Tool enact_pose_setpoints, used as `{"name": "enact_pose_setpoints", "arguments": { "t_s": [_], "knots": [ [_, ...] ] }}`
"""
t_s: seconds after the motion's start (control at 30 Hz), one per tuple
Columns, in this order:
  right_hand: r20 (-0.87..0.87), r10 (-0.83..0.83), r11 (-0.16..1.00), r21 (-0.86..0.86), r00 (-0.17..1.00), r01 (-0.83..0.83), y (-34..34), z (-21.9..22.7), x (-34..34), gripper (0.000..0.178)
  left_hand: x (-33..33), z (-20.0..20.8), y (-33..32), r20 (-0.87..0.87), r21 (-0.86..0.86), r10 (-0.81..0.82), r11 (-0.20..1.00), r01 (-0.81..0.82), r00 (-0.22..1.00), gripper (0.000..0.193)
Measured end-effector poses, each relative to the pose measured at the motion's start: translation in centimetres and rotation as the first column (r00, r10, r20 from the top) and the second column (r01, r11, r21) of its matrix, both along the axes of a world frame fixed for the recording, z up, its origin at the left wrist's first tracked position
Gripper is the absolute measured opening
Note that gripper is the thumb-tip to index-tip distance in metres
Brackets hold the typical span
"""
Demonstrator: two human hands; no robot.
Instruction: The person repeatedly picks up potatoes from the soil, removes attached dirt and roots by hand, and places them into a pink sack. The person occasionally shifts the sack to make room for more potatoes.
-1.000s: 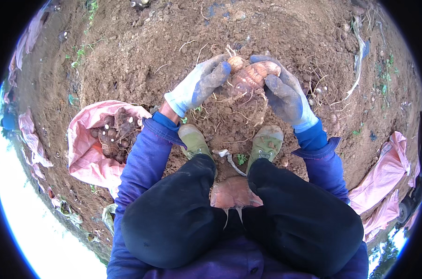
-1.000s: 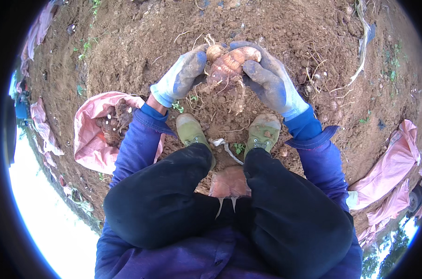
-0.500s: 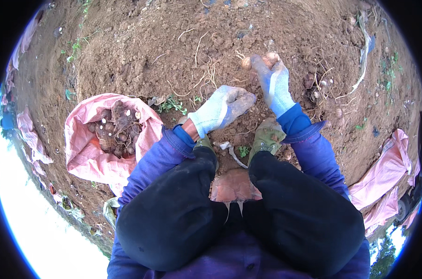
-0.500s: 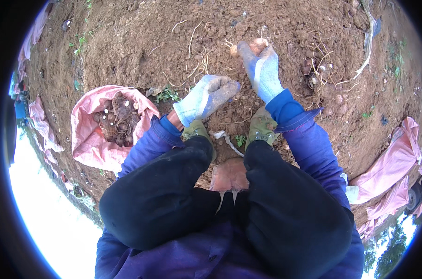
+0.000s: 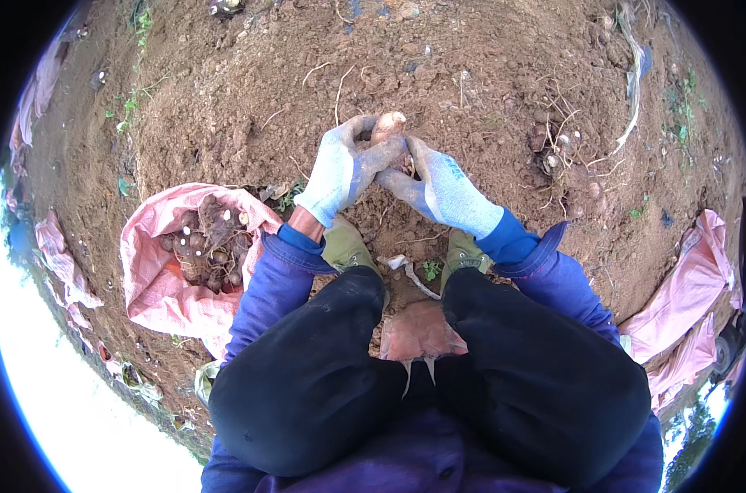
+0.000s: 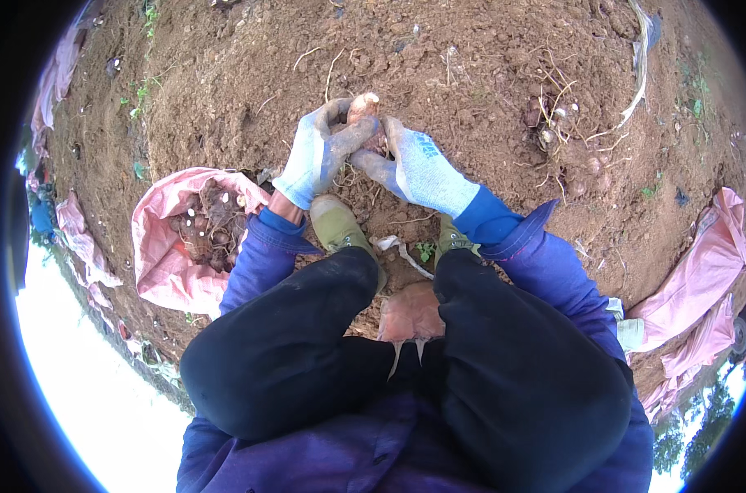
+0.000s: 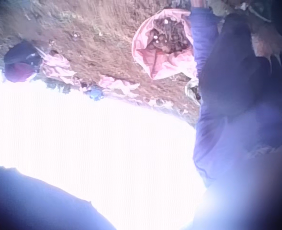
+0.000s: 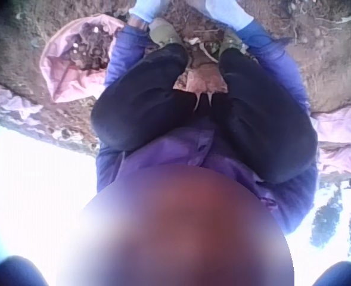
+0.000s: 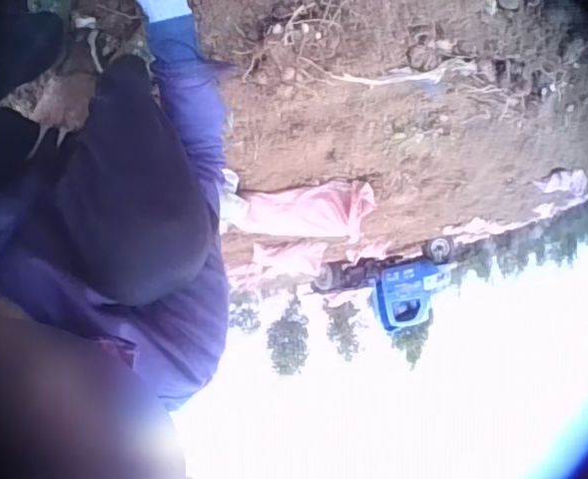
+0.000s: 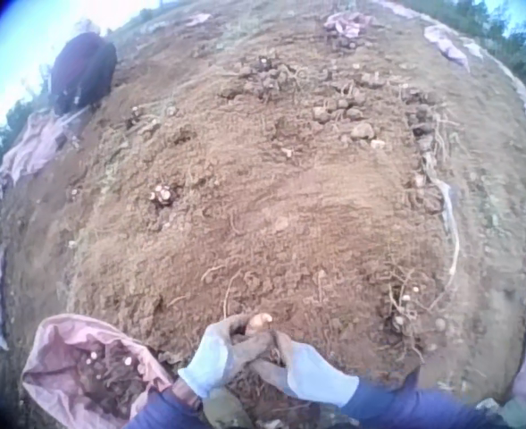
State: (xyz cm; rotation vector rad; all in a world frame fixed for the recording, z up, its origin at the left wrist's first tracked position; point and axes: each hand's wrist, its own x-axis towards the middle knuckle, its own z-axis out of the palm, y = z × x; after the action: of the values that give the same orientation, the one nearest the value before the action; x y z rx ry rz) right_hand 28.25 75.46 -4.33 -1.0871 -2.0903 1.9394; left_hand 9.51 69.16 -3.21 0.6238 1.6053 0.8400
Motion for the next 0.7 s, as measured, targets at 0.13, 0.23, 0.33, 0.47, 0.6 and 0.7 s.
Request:
{"name": "enact_pose_setpoints", "arguments": {
  "t_s": [0.13,0.23,0.33,0.47,0.6,0.7],
  "knots": [
    [0.201,0.179,0.966,0.151,0.963,-0.211,-2.1,-1.5,1.8,0.046,-0.1,-0.7,-0.4,-0.259,-0.071,-0.265,0.964,0.256,0.929,0.048],
    [0.025,0.172,0.983,-0.061,0.985,-0.17,-2.3,-1.5,2.7,0.043,-0.3,-1.8,-1.1,-0.022,-0.126,-0.261,0.958,0.256,0.965,0.044],
    [-0.117,-0.366,0.923,-0.177,0.923,0.343,0.6,-0.9,3.9,0.04,0.1,-2.9,-3.1,0.086,-0.062,-0.233,0.969,0.239,0.969,0.039],
    [0.066,-0.211,0.583,0.81,0.975,0.071,9.0,-0.8,10.8,0.045,-0.1,-4.3,-6.6,0.419,-0.08,0.103,0.994,-0.076,0.902,0.033],
    [0.639,-0.345,0.686,0.672,0.688,-0.28,16.3,-2.0,19.9,0.06,-0.4,-5.8,-8.0,0.633,-0.246,0.436,0.897,-0.367,0.64,0.048],
    [0.811,-0.211,0.824,0.448,0.545,-0.347,18.3,-2.1,20.9,0.075,-0.5,-6.4,-7.8,0.682,-0.297,0.471,0.877,-0.376,0.56,0.046]
  ]
}}
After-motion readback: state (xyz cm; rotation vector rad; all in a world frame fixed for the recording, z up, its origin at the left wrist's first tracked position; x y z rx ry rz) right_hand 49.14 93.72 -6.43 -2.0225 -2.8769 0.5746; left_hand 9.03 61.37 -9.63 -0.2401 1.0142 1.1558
